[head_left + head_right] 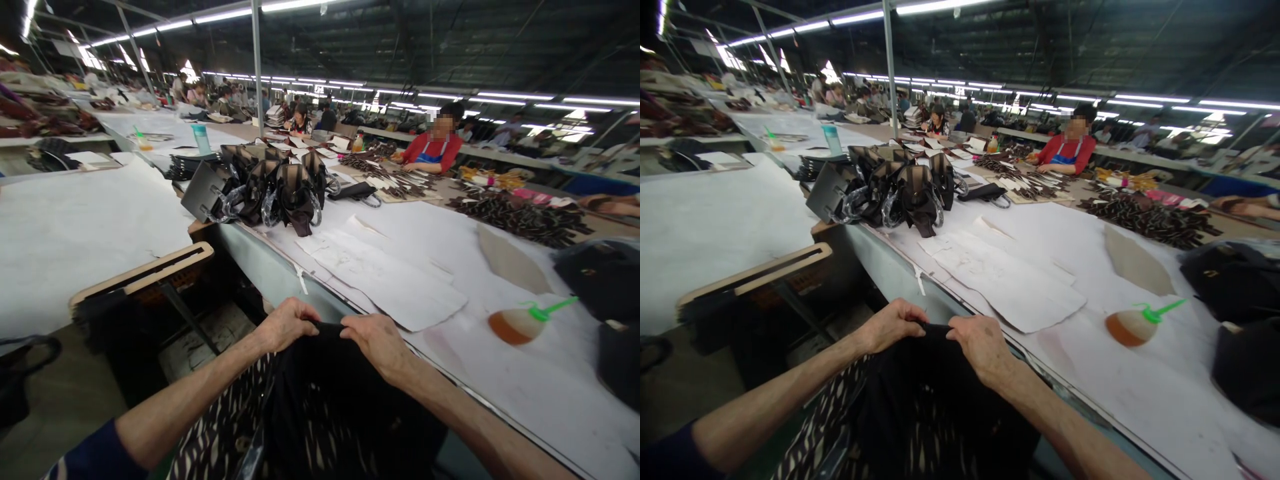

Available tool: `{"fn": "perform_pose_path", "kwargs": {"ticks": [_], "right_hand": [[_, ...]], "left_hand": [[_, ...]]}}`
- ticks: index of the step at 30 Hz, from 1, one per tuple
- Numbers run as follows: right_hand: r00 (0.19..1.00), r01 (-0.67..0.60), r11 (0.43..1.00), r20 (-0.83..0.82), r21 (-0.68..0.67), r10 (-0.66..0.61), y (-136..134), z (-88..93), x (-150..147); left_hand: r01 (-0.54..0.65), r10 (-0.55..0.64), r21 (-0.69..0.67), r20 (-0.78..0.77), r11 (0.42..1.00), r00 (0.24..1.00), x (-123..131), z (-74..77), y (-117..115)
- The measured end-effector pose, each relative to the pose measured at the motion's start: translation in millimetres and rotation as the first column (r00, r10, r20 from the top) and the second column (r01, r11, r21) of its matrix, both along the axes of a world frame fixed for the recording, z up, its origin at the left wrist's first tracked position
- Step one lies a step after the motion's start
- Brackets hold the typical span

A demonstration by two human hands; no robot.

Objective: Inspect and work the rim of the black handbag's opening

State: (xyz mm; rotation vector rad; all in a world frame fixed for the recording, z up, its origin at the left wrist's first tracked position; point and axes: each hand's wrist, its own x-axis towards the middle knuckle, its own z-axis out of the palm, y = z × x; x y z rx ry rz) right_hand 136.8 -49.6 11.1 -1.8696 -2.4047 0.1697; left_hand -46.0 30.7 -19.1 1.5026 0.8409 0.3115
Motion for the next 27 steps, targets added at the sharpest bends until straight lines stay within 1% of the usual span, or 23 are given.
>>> {"fn": "perform_pose_path", "kwargs": {"ticks": [5,9,15,20,24,27], "right_hand": [[0.998,0.008,1.000,-0.066,-0.012,-0.008,2.1,-2.3,4.6],[0.998,0.022,1.000,-0.066,-0.020,-0.024,3.4,-1.2,3.4],[0.997,-0.025,0.997,-0.074,-0.071,0.020,7.2,0.1,-3.7],[0.998,0.001,0.996,-0.061,-0.092,-0.007,7.6,0.0,-7.4],[1.000,0.011,0.993,-0.028,-0.115,-0.014,10.8,7.2,-10.2],[1.000,-0.023,0.988,-0.004,-0.155,0.023,15.4,16.7,-14.3]], "left_hand": [[0.011,-0.010,0.028,-0.024,1.000,1.000,0.5,5.8,-1.3],[0.011,-0.008,0.070,-0.042,0.997,0.999,4.0,7.2,-2.7],[0.044,-0.038,0.120,-0.051,0.992,0.998,7.4,13.2,-5.2],[0.034,-0.029,0.130,-0.046,0.991,0.999,5.1,12.3,-4.6],[0.029,-0.020,0.159,-0.053,0.987,0.998,4.7,11.4,-4.8],[0.034,-0.021,0.187,-0.068,0.982,0.997,5.5,14.1,-5.8]]}}
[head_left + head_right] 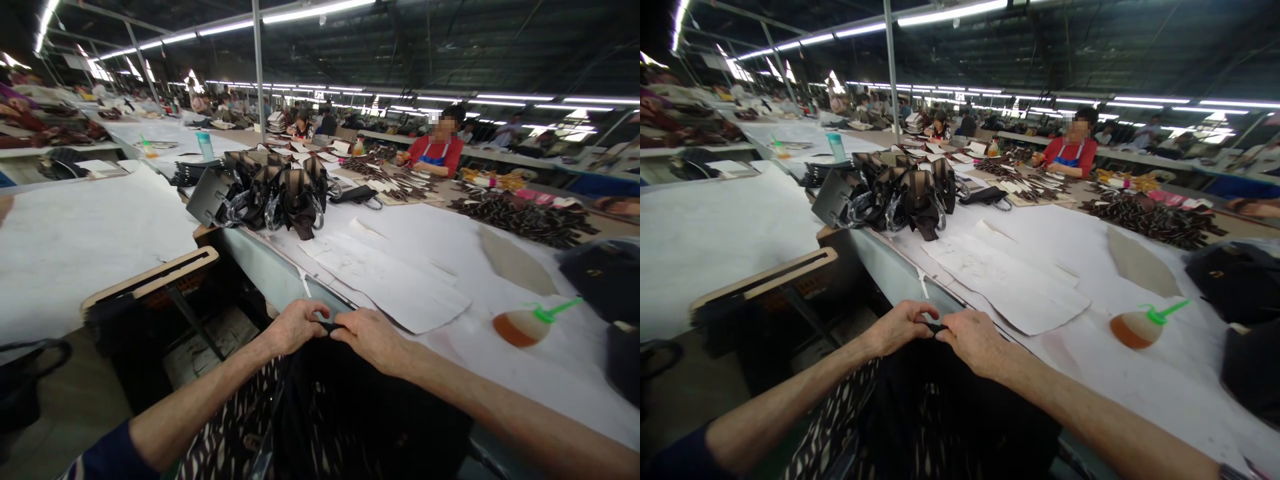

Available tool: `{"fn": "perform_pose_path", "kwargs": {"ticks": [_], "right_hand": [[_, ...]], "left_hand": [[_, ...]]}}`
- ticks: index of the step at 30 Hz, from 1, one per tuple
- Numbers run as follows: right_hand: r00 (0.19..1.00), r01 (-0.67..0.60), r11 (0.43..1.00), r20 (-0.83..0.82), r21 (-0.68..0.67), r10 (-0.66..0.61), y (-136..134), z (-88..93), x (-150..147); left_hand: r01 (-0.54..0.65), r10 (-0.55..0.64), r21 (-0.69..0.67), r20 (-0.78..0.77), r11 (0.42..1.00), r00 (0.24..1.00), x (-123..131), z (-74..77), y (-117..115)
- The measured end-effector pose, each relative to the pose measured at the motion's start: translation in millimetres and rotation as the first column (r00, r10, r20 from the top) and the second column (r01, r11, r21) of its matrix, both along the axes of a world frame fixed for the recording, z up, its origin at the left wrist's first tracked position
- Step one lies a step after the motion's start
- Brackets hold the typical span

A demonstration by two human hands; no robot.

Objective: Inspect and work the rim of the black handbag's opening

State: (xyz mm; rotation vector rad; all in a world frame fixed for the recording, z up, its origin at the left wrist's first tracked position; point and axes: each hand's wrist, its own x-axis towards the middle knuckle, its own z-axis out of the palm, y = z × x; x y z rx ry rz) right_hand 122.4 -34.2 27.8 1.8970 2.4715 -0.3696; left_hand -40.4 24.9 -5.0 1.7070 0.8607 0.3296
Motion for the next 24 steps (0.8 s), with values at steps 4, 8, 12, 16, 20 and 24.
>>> {"fn": "perform_pose_path", "kwargs": {"ticks": [4,8,12,16,20,24], "right_hand": [[0.997,-0.071,0.996,0.039,-0.052,0.073,3.2,11.0,-9.6],[0.995,-0.053,0.996,0.086,-0.066,0.059,2.7,15.1,-17.7],[0.995,-0.017,0.999,0.096,-0.044,0.021,3.8,14.8,-19.2],[0.996,-0.008,1.000,0.087,-0.024,0.010,4.1,13.5,-19.4],[0.997,-0.006,1.000,0.074,0.004,0.005,2.3,11.8,-19.7],[0.997,-0.005,0.999,0.074,0.039,0.002,0.7,10.2,-18.3]], "left_hand": [[0.011,-0.011,0.027,0.007,1.000,1.000,-0.3,4.1,-0.9],[0.047,-0.047,0.017,0.019,0.999,0.999,-3.1,5.4,-0.3],[0.010,-0.006,0.098,-0.036,0.995,0.999,-7.4,5.5,-0.7],[-0.054,0.076,0.215,-0.097,0.975,0.992,-12.3,7.7,-4.0],[-0.043,0.067,0.225,-0.101,0.973,0.993,-14.5,12.6,-6.9],[-0.045,0.073,0.231,-0.114,0.972,0.991,-13.0,16.9,-6.7]]}}
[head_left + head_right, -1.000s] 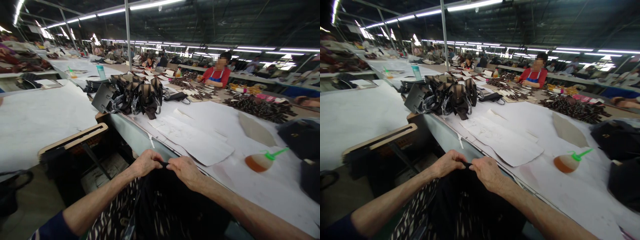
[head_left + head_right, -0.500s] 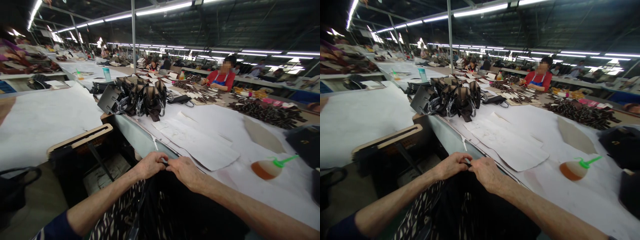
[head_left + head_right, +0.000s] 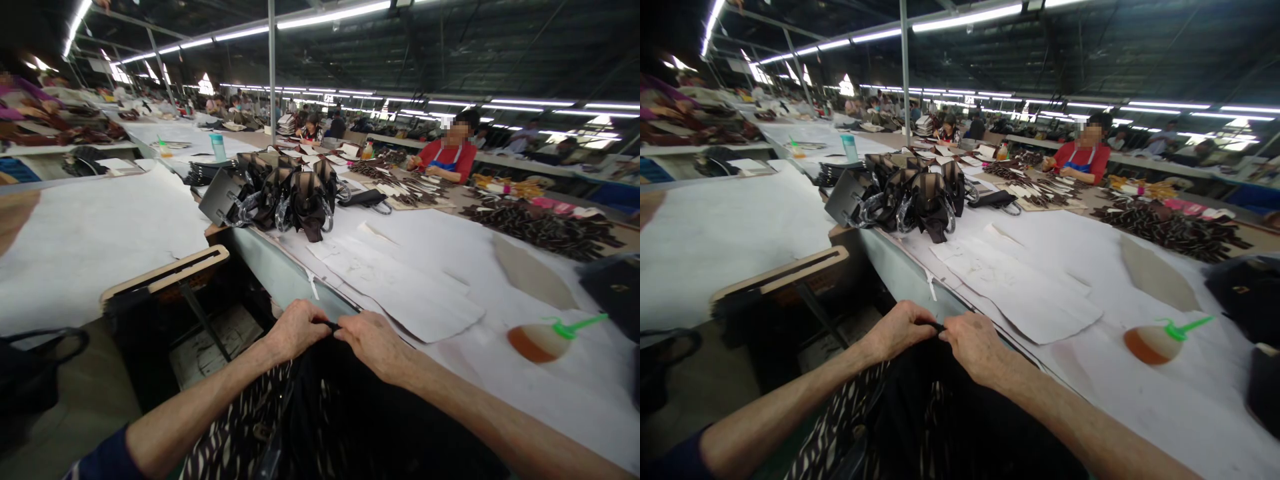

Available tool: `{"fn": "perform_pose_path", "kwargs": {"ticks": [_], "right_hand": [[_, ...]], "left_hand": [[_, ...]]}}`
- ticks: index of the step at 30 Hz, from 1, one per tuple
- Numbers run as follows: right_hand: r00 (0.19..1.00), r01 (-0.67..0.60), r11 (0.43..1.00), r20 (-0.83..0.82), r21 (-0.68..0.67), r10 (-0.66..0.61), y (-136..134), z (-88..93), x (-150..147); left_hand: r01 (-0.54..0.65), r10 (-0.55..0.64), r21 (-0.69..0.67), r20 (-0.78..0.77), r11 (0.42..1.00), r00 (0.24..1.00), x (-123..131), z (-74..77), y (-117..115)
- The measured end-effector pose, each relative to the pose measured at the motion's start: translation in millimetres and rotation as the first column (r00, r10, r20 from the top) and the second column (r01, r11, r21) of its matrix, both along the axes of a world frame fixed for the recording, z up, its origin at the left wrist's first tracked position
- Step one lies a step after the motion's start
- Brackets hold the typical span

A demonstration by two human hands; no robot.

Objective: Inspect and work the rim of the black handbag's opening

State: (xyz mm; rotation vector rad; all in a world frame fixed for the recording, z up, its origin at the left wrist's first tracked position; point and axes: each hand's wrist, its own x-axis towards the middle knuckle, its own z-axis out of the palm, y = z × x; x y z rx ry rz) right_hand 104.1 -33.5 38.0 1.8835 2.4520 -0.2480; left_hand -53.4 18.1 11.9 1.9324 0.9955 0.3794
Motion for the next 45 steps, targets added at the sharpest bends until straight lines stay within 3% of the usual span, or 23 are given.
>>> {"fn": "perform_pose_path", "kwargs": {"ticks": [8,15,21,24,27,29,31,34,38,42,45], "right_hand": [[0.997,0.056,0.998,0.055,0.016,-0.057,-2.3,-3.2,-5.0],[0.997,-0.013,0.996,-0.077,-0.086,0.006,0.9,4.3,-3.3],[0.998,0.014,0.997,-0.063,-0.079,-0.019,8.9,0.5,2.0],[0.998,0.044,0.997,-0.051,-0.067,-0.047,16.6,-0.1,3.7],[0.998,0.049,0.996,-0.044,-0.077,-0.053,29.2,2.7,1.1],[0.998,0.040,0.996,-0.039,-0.080,-0.044,38.7,5.0,-2.1],[0.999,0.020,0.997,-0.034,-0.077,-0.023,46.8,6.1,-4.8],[1.000,-0.007,0.998,-0.026,-0.070,0.005,53.5,5.4,-6.3],[0.998,-0.042,0.996,-0.038,-0.079,0.040,51.0,8.6,-4.1],[0.996,-0.072,0.993,-0.057,-0.088,0.067,41.9,26.4,0.0],[0.996,-0.080,0.992,-0.050,-0.100,0.075,37.8,42.1,3.4]], "left_hand": [[-0.012,0.011,0.006,0.029,1.000,1.000,4.6,0.8,0.7],[-0.024,0.028,-0.055,0.064,0.998,0.998,6.4,-2.4,-1.3],[-0.017,0.049,-0.287,0.106,0.958,0.993,-12.6,9.0,-7.8],[-0.047,0.096,-0.305,0.147,0.951,0.984,-29.9,11.4,-27.9],[-0.165,0.181,-0.218,0.057,0.962,0.982,-40.0,9.9,-45.8],[-0.272,0.275,-0.146,0.001,0.951,0.962,-42.8,7.5,-46.2],[-0.297,0.300,-0.136,0.001,0.945,0.954,-46.1,3.5,-35.6],[-0.201,0.233,-0.267,0.094,0.943,0.968,-56.8,-6.4,-9.7],[-0.037,0.182,-0.482,0.258,0.875,0.949,-74.0,-18.6,14.8],[0.090,0.149,-0.555,0.371,0.827,0.917,-80.3,-15.4,17.7],[0.126,0.138,-0.540,0.422,0.832,0.896,-77.9,-9.6,14.8]]}}
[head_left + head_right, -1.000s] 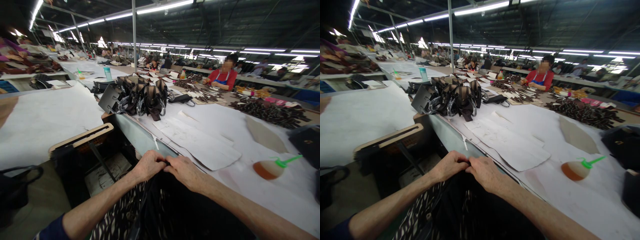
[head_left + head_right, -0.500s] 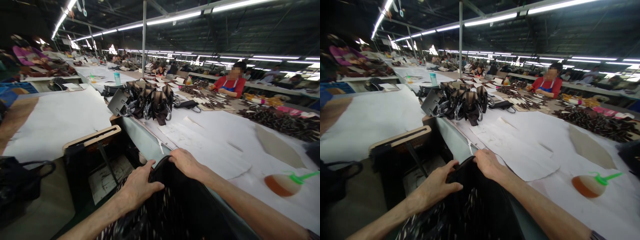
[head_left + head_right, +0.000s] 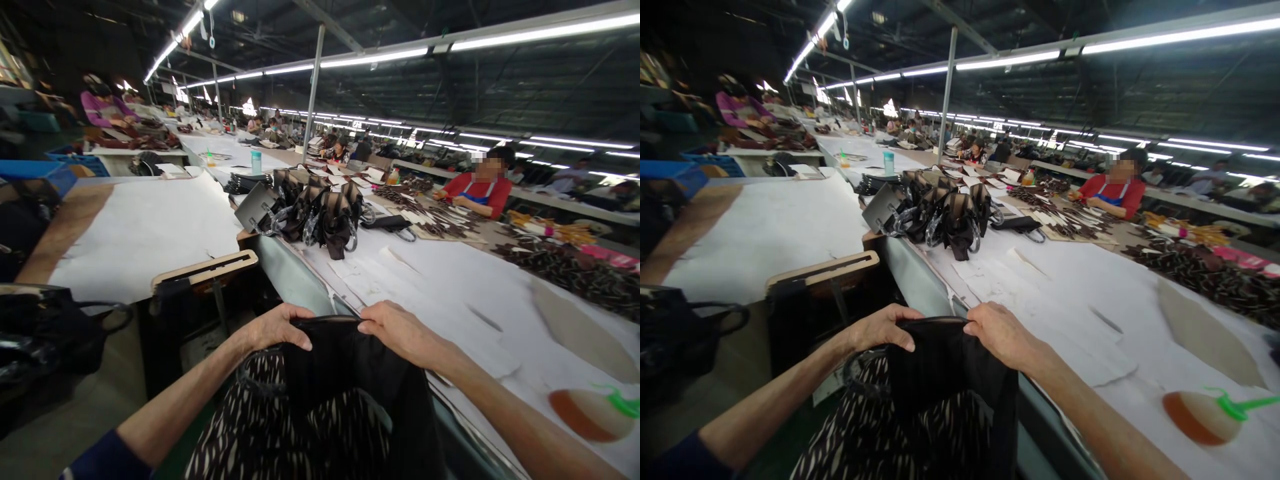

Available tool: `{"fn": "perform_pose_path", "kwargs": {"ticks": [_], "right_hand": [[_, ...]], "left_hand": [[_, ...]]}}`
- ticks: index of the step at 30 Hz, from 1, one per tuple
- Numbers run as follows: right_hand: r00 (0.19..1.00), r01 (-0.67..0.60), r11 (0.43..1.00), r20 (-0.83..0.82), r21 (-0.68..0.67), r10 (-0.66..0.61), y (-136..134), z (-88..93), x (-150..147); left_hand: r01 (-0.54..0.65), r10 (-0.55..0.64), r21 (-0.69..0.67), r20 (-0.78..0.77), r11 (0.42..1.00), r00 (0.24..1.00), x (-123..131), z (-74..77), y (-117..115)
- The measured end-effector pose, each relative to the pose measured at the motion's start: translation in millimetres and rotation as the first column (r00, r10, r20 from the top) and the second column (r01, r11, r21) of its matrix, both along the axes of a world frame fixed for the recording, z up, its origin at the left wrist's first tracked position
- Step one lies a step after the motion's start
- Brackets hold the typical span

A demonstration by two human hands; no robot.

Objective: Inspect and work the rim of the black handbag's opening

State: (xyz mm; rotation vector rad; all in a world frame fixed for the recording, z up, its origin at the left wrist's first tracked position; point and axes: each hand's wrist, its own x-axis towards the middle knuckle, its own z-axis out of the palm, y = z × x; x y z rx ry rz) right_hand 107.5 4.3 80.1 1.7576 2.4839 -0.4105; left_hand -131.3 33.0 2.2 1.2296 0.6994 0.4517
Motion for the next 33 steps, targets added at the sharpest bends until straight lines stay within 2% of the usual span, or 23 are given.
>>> {"fn": "perform_pose_path", "kwargs": {"ticks": [3,5,8,12,18,22,25,29,33], "right_hand": [[0.999,0.005,1.000,0.032,-0.018,-0.005,-0.4,7.1,1.5],[0.998,0.017,0.999,0.061,-0.028,-0.015,-0.6,6.1,1.3],[0.994,0.045,0.998,0.105,-0.031,-0.042,-2.7,0.8,2.2],[0.981,0.126,0.992,0.153,-0.013,-0.122,-2.3,-4.2,11.4],[0.944,0.246,0.969,0.217,0.032,-0.247,11.2,-5.6,26.7],[0.934,0.268,0.962,0.230,0.060,-0.274,-4.8,-3.8,22.1],[0.927,0.285,0.957,0.239,0.059,-0.291,-35.3,-1.5,13.8],[0.891,0.341,0.940,0.308,0.029,-0.333,-75.2,-5.8,12.1],[0.879,0.370,0.928,0.308,0.044,-0.365,-93.5,-18.8,22.0]], "left_hand": [[-0.022,0.020,0.040,0.067,0.999,0.998,6.5,-4.3,-0.3],[-0.075,0.071,0.119,0.042,0.990,0.997,11.8,-13.4,0.8],[-0.204,0.215,0.258,-0.013,0.944,0.977,19.8,-29.5,0.9],[-0.316,0.338,0.353,-0.001,0.881,0.941,35.0,-42.6,-1.6],[-0.387,0.412,0.446,0.043,0.807,0.910,71.8,-44.9,22.1],[-0.386,0.398,0.461,0.076,0.799,0.914,79.4,-41.8,29.1],[-0.355,0.358,0.481,0.088,0.802,0.929,72.5,-36.8,10.1],[-0.283,0.307,0.533,0.046,0.798,0.951,63.8,-32.2,-29.8],[-0.338,0.359,0.576,0.082,0.744,0.930,67.8,-38.8,-58.6]]}}
